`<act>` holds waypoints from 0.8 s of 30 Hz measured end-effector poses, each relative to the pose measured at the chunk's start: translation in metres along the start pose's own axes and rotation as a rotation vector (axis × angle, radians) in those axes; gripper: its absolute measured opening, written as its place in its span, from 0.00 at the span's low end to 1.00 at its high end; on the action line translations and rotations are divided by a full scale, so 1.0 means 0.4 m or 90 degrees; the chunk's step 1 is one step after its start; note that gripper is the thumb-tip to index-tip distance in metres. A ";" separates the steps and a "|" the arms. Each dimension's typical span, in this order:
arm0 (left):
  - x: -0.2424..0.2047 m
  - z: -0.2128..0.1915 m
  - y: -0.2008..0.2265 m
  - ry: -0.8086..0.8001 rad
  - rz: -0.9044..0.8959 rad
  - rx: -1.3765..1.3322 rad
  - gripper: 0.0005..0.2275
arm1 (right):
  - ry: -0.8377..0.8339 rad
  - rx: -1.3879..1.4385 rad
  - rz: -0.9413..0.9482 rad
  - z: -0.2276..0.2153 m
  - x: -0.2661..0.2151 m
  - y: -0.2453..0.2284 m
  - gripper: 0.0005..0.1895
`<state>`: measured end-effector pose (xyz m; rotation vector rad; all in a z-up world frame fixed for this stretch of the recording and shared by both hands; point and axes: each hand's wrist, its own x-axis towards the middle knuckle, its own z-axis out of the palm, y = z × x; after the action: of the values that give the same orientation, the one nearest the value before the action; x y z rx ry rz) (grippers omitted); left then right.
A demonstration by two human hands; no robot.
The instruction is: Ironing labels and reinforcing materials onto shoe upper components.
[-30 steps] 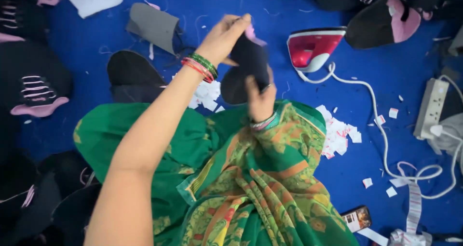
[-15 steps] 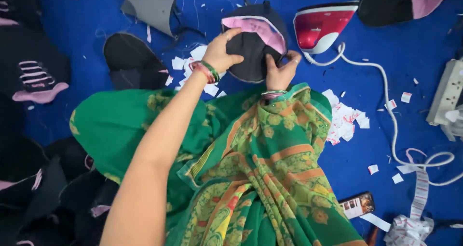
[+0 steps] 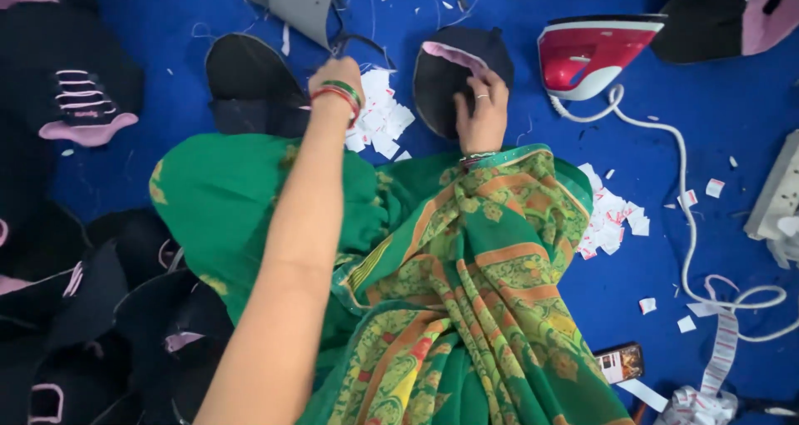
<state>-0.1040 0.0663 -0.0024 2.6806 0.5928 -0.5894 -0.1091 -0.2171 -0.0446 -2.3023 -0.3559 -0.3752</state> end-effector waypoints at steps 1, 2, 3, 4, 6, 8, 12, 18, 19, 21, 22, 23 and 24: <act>-0.008 0.007 0.006 -0.022 -0.030 0.065 0.12 | -0.045 -0.004 -0.045 0.003 0.004 -0.004 0.33; -0.011 0.020 -0.001 -0.020 -0.033 0.064 0.12 | -0.046 -0.001 -0.048 0.012 0.009 0.009 0.33; -0.016 0.036 -0.006 -0.042 -0.057 0.088 0.13 | -0.066 -0.028 -0.024 0.019 0.008 0.023 0.40; -0.022 0.054 -0.009 -0.065 -0.081 0.111 0.13 | -0.087 -0.056 0.000 0.025 0.006 0.039 0.47; -0.032 0.057 -0.018 -0.096 -0.108 0.116 0.13 | -0.098 -0.077 -0.011 0.044 -0.002 0.066 0.46; -0.032 0.056 -0.023 -0.125 -0.133 0.122 0.13 | -0.105 -0.099 -0.022 0.053 -0.001 0.077 0.45; -0.034 0.038 -0.014 -0.059 -0.109 0.099 0.13 | -0.134 -0.088 -0.001 0.034 0.019 0.070 0.47; -0.081 -0.043 0.039 0.042 -0.021 0.059 0.10 | -0.193 -0.093 -0.031 0.040 0.061 0.079 0.47; -0.094 -0.056 0.057 0.039 0.016 0.040 0.10 | -0.199 -0.107 -0.053 0.042 0.060 0.085 0.47; -0.082 -0.026 0.113 0.064 0.135 -0.082 0.07 | -0.193 -0.148 -0.063 0.059 0.055 0.073 0.46; -0.075 -0.010 0.142 0.090 0.249 -0.210 0.06 | -0.191 -0.188 -0.078 0.068 0.053 0.069 0.45; -0.040 0.029 0.179 0.086 0.255 -0.210 0.06 | -0.189 -0.193 -0.073 0.064 0.051 0.046 0.45; -0.005 0.069 0.215 0.126 0.332 -0.243 0.05 | -0.219 -0.243 -0.052 0.061 0.048 0.024 0.40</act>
<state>-0.0750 -0.0192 -0.0056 2.3918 0.0270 -0.0568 -0.0841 -0.2030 -0.0598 -2.7387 -0.5912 -0.0865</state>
